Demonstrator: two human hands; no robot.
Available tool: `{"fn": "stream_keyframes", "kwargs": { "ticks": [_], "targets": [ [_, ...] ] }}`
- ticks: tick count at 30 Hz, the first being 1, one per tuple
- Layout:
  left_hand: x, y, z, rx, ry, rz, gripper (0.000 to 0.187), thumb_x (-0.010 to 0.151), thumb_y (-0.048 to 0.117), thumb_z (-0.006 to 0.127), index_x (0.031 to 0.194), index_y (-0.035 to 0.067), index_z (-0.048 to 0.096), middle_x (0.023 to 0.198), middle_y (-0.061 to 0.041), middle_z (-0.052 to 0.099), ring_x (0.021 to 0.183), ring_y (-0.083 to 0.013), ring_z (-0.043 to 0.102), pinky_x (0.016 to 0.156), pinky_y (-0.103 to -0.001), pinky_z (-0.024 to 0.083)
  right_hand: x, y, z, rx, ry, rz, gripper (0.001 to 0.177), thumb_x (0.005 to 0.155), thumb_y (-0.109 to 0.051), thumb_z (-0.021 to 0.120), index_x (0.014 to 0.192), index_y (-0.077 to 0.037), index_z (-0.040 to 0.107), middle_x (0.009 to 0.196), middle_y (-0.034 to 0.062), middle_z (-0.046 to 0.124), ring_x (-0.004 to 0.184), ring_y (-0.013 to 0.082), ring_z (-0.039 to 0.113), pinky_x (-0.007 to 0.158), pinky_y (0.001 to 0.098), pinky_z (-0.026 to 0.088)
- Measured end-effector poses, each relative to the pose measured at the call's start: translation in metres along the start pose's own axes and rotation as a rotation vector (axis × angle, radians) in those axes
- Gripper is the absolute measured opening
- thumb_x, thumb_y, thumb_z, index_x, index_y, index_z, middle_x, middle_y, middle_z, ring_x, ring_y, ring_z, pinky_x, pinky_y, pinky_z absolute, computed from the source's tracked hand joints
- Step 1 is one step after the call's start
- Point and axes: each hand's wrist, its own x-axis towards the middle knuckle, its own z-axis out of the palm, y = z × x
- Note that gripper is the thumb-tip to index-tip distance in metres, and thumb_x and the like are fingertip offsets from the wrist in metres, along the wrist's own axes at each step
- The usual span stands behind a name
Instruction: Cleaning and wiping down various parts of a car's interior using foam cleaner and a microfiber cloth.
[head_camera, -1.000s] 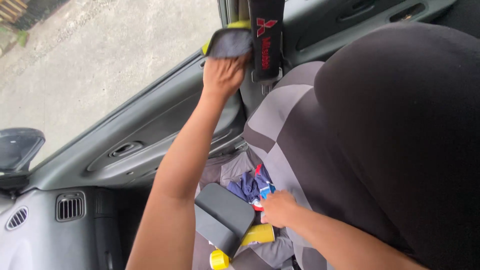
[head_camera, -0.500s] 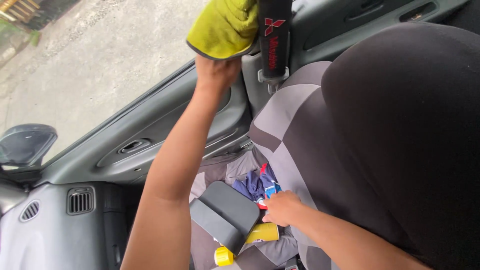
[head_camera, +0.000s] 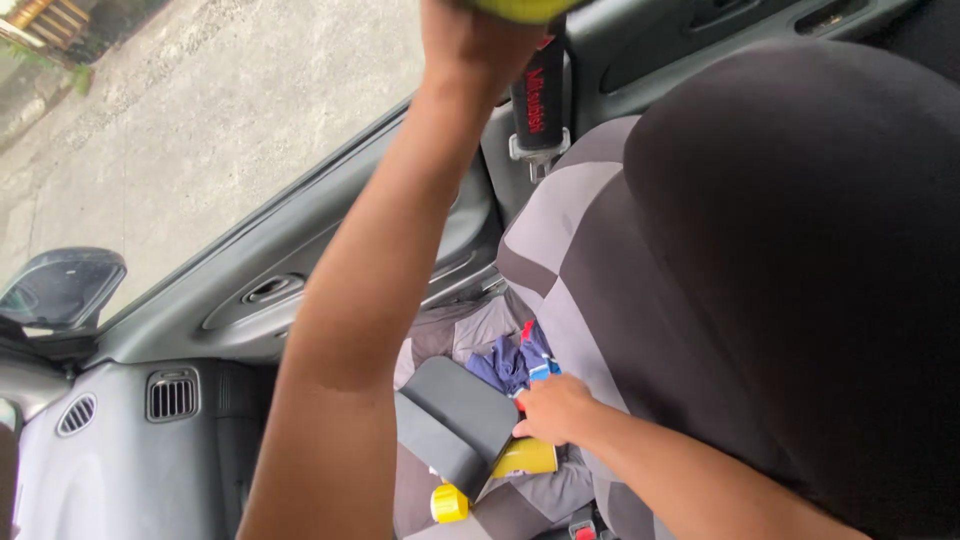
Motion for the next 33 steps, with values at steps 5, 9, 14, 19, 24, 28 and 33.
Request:
{"fn": "stream_keyframes", "kwargs": {
  "ticks": [5, 9, 14, 19, 24, 28, 33],
  "targets": [
    [-0.035, 0.031, -0.046, -0.268, 0.423, 0.398, 0.01, 0.094, 0.029, 0.077, 0.098, 0.02, 0.075, 0.089, -0.001, 0.075, 0.08, -0.0261, 0.073, 0.067, -0.041, 0.055, 0.0, 0.004, 0.0, 0.039, 0.051, -0.028, 0.059, 0.093, -0.061, 0.059, 0.124, -0.012, 0.067, 0.124, 0.0117, 0.068, 0.118, 0.0304, 0.065, 0.098, 0.0457, 0.05],
    [-0.043, 0.016, -0.044, -0.183, 0.418, 0.396, 0.011, 0.096, 0.03, 0.077, 0.102, 0.02, 0.075, 0.094, 0.0, 0.075, 0.085, -0.0255, 0.071, 0.07, -0.041, 0.055, 0.008, 0.004, 0.001, 0.007, 0.075, -0.039, 0.06, 0.094, -0.061, 0.059, 0.127, -0.011, 0.065, 0.124, 0.0123, 0.067, 0.119, 0.0309, 0.064, 0.098, 0.047, 0.049],
    [-0.054, -0.005, -0.037, -0.032, 0.439, 0.376, 0.015, 0.101, 0.031, 0.078, 0.11, 0.019, 0.074, 0.104, 0.0, 0.074, 0.094, -0.0244, 0.069, 0.078, -0.04, 0.054, 0.006, -0.005, -0.001, -0.011, 0.103, -0.064, 0.061, 0.095, -0.061, 0.059, 0.127, -0.01, 0.065, 0.125, 0.0133, 0.066, 0.12, 0.0322, 0.062, 0.1, 0.0466, 0.048],
    [-0.044, 0.002, -0.048, 0.037, 0.47, 0.449, 0.026, 0.096, 0.033, 0.076, 0.116, 0.018, 0.072, 0.112, -0.002, 0.072, 0.103, -0.0258, 0.067, 0.085, -0.041, 0.053, 0.004, 0.001, -0.001, -0.026, 0.108, -0.052, 0.059, 0.095, -0.061, 0.058, 0.125, -0.011, 0.066, 0.125, 0.0134, 0.067, 0.12, 0.0317, 0.063, 0.1, 0.0471, 0.048],
    [-0.007, 0.003, -0.084, -0.144, 0.363, 0.51, 0.041, 0.089, 0.036, 0.08, 0.121, 0.013, 0.068, 0.119, -0.007, 0.069, 0.112, -0.0327, 0.064, 0.095, -0.045, 0.051, -0.001, -0.001, -0.014, -0.02, 0.105, -0.018, 0.06, 0.095, -0.062, 0.059, 0.127, -0.011, 0.065, 0.127, 0.0134, 0.067, 0.121, 0.0319, 0.063, 0.101, 0.0469, 0.048],
    [0.027, -0.019, -0.073, -1.056, 0.26, 0.508, 0.037, 0.098, 0.027, 0.079, 0.127, 0.008, 0.067, 0.125, -0.009, 0.069, 0.114, -0.0285, 0.065, 0.098, -0.043, 0.054, 0.006, 0.003, -0.015, -0.019, 0.096, -0.01, 0.06, 0.096, -0.061, 0.06, 0.13, -0.012, 0.064, 0.128, 0.0126, 0.065, 0.121, 0.0325, 0.062, 0.099, 0.0472, 0.049],
    [0.021, -0.017, -0.076, -0.782, 0.36, 0.426, 0.034, 0.095, 0.021, 0.077, 0.125, 0.009, 0.067, 0.125, -0.011, 0.068, 0.115, -0.0324, 0.063, 0.1, -0.045, 0.053, 0.006, 0.003, -0.014, -0.033, 0.047, 0.026, 0.059, 0.097, -0.06, 0.06, 0.129, -0.01, 0.065, 0.125, 0.0117, 0.068, 0.12, 0.0311, 0.064, 0.098, 0.0466, 0.049]
  ]
}}
